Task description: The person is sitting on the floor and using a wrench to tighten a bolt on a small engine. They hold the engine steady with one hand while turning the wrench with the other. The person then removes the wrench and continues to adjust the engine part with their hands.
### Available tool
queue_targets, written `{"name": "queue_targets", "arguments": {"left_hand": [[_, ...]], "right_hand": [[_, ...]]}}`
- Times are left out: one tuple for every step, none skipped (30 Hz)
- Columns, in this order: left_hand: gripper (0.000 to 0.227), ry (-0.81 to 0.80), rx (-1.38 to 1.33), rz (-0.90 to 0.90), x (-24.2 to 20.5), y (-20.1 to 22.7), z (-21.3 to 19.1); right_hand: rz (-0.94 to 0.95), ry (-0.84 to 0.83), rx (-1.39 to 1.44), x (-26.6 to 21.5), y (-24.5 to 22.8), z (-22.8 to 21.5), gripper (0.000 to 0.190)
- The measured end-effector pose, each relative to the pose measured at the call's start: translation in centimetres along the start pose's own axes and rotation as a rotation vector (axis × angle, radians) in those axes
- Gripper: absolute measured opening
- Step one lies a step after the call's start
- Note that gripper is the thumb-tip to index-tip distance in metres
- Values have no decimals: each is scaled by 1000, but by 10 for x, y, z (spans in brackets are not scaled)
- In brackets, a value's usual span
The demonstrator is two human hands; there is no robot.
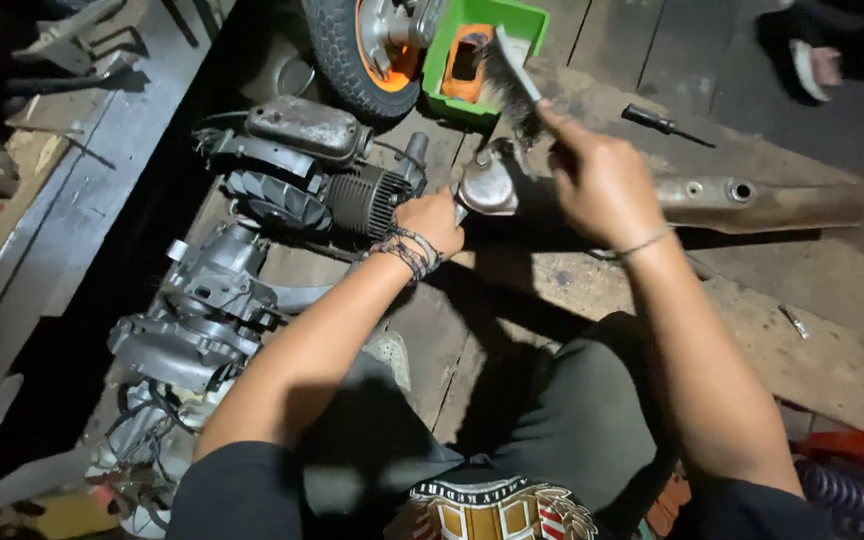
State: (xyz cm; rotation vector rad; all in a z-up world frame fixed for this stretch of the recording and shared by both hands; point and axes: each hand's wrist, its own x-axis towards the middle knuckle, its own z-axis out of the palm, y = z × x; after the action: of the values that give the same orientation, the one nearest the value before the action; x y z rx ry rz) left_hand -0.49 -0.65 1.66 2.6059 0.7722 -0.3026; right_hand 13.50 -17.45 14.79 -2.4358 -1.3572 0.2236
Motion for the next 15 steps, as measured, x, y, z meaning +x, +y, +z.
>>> {"name": "queue_targets", "arguments": {"left_hand": [[41,-5,-4,-5,-1,-1,2],[40,-4,-6,2,0,-1,1],[40,-4,-8,8,2,-1,0],[40,-5,-9,7,2,-1,1],[40,-1,9,1,3,-1,2],[40,3,23,-3,3,1,4],[40,2,19,-3,7,-1,5],[41,10,31,3,7,-3,7],[41,18,43,10,8,-5,9],[41,20,46,18,7,-2,8],[43,-3,62,17,6,0,6],[44,-25,80,4,2,-4,4],[44,-22,86,0,2,-5,3],[44,-27,78,6,1,-5,5],[44,-32,70,13,1,-6,7]], "right_hand": [[-2,-8,1,-4,3,-2,61],[4,-17,22,-6,7,-5,62],[9,-27,43,-8,11,-9,62],[9,-29,44,-11,0,-10,62],[27,-158,-56,-14,-10,-11,67],[45,-288,-160,-18,-20,-13,71],[45,-291,-164,-4,-16,-2,71],[19,-250,-170,6,-12,11,66],[-7,-208,-176,15,-8,23,61],[-1,-202,-176,18,-8,27,61],[10,-222,-224,22,-7,31,61],[11,-244,-267,29,-11,38,62],[7,-240,-262,17,-18,26,62],[25,-307,-280,4,-24,13,60],[43,-373,-298,-8,-30,1,59]]}}
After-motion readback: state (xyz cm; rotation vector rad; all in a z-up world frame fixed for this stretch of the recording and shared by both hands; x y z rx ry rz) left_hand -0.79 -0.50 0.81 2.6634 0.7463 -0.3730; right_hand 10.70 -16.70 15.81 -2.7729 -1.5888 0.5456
